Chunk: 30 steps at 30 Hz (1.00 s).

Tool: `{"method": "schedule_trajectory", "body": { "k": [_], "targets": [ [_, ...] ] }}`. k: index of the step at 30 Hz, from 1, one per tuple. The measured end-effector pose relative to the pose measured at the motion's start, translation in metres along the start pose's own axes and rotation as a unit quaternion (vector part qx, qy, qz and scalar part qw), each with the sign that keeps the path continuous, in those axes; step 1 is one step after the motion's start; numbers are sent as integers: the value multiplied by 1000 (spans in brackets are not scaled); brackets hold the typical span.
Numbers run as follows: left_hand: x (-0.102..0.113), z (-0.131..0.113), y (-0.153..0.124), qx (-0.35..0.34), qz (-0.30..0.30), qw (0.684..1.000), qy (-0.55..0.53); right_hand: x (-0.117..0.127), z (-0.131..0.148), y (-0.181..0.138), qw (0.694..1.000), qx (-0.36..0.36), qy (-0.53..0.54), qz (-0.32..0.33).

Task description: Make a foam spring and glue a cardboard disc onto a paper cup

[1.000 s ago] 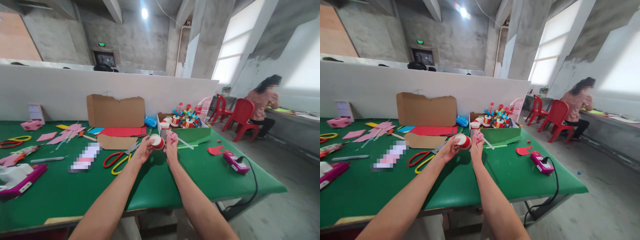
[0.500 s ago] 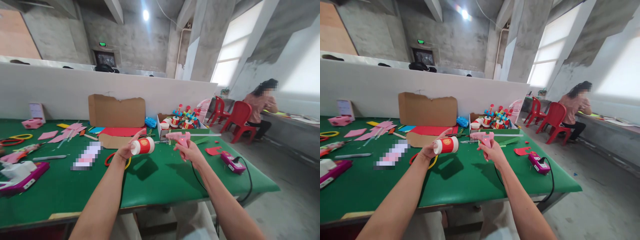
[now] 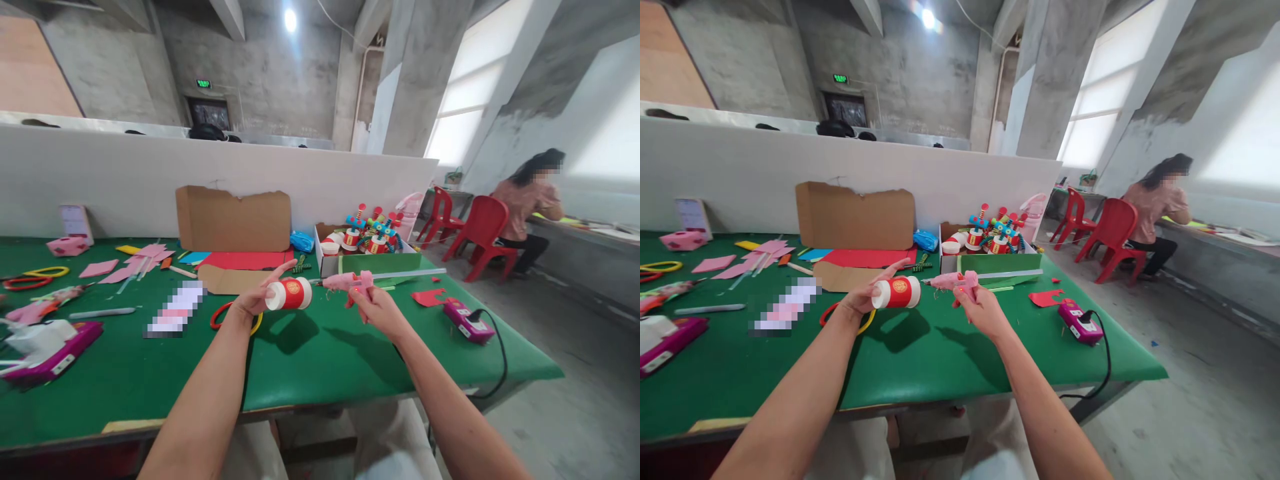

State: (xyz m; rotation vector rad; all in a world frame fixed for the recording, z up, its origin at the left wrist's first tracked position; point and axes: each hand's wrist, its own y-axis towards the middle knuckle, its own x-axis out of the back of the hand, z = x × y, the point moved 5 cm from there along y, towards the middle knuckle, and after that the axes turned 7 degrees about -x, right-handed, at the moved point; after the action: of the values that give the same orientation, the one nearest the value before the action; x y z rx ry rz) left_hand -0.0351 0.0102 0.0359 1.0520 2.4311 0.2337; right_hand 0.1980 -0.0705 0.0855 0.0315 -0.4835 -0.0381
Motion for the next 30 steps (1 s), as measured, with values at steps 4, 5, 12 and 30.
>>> {"method": "schedule_trajectory", "body": {
  "k": [4,5,12,30],
  "targets": [
    [2,1,0,-14,-1,1000,-4,-3,3,-2,1000,0,7,3],
    [2,1,0,-16,-5,1000,-7,-4,4,-2,1000,2,12,6],
    [4,2,0,-27,-5,999,-19,-7,8,-7,1000,8,7,9],
    [13,7,2,-15,4,1000,-19,-8,8,-6,999,0,-48,-4]
  ]
}}
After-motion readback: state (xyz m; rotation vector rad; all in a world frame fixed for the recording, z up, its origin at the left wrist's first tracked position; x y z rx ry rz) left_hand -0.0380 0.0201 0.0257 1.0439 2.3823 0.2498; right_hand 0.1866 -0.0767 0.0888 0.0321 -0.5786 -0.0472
